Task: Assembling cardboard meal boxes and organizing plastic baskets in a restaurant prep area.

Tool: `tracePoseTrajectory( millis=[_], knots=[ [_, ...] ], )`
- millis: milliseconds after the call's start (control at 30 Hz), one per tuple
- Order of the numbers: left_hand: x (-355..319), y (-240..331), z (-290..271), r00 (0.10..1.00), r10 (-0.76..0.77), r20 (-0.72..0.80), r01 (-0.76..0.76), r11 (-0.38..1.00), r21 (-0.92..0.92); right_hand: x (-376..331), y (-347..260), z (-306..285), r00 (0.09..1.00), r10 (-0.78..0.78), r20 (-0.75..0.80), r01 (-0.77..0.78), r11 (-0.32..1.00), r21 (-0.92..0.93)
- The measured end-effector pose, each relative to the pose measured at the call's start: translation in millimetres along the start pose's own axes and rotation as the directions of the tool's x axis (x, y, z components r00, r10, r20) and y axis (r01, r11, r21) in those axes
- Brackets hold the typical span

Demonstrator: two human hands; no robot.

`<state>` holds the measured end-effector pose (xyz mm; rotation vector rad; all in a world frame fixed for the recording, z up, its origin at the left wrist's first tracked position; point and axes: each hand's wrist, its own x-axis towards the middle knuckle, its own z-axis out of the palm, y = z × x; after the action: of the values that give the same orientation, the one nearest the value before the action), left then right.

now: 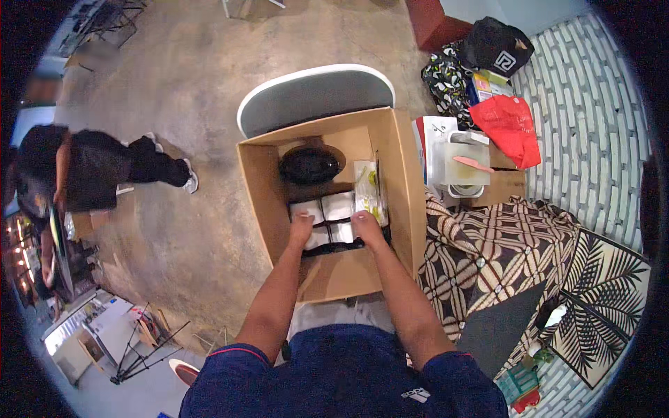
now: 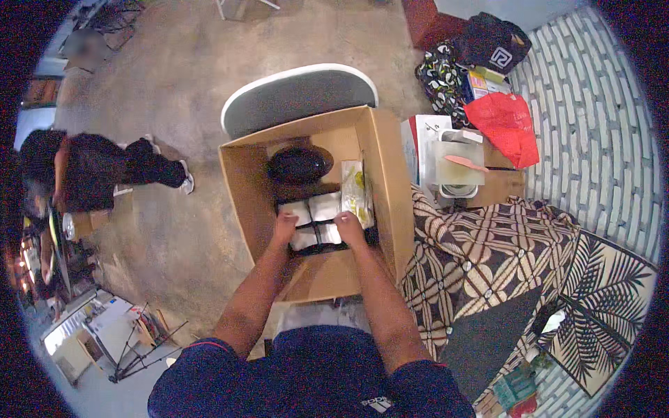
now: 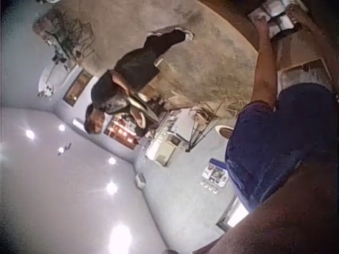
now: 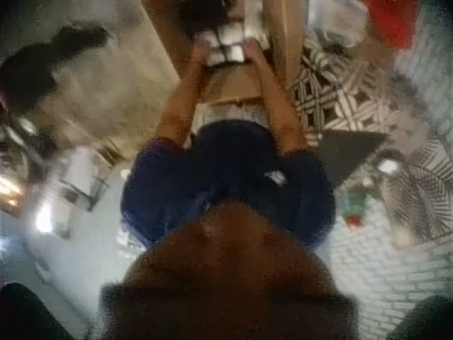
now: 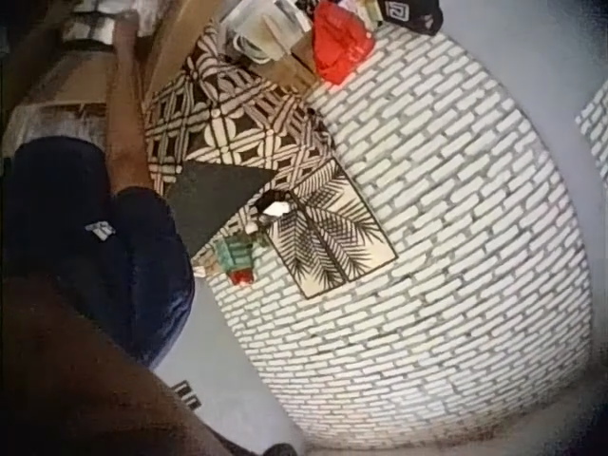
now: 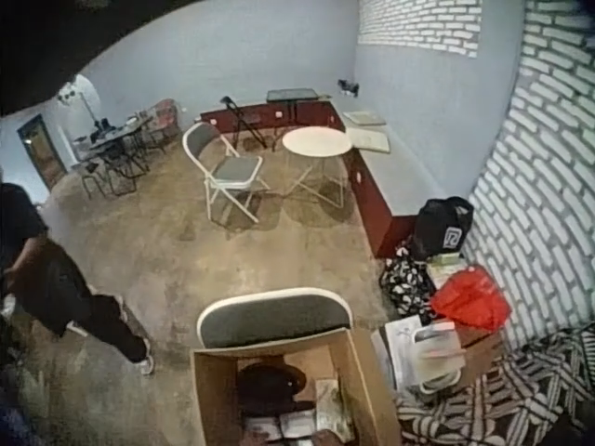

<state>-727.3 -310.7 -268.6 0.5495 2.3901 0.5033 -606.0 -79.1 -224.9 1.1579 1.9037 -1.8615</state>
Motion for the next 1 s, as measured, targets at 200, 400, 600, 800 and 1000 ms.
tracePoseTrajectory(
  millis=[200, 400, 600, 800, 1000],
  knots=[
    [104.5, -64.6, -14.7, 0.881, -0.14, -0.451, 0.129, 0.99, -0.055, 105.4, -57.7, 46.4, 0.966, -0.159, -0.206, 0.117, 0.972, -0.203],
    [199.6, -22.7, -22.5, 0.863, 0.026, -0.505, -0.067, 0.996, -0.062, 213.0, -30.8, 39.8, 0.933, -0.35, -0.082, 0.284, 0.858, -0.429],
    [193.4, 38.0, -65.3, 0.928, 0.026, -0.372, 0.007, 0.996, 0.087, 192.2, -14.7, 57.5, 0.871, -0.419, -0.256, 0.392, 0.908, -0.149],
    [182.4, -64.6, -71.0, 0.976, 0.138, -0.169, -0.093, 0.965, 0.247, 124.3, -52.3, 63.8, 0.988, 0.015, -0.151, -0.025, 0.998, -0.061],
    [84.3, 94.5, -136.1, 0.945, 0.044, 0.325, 0.071, 0.939, -0.335, -15.9, -80.5, -26.0, 0.969, 0.157, -0.191, -0.142, 0.986, 0.09]
  ],
)
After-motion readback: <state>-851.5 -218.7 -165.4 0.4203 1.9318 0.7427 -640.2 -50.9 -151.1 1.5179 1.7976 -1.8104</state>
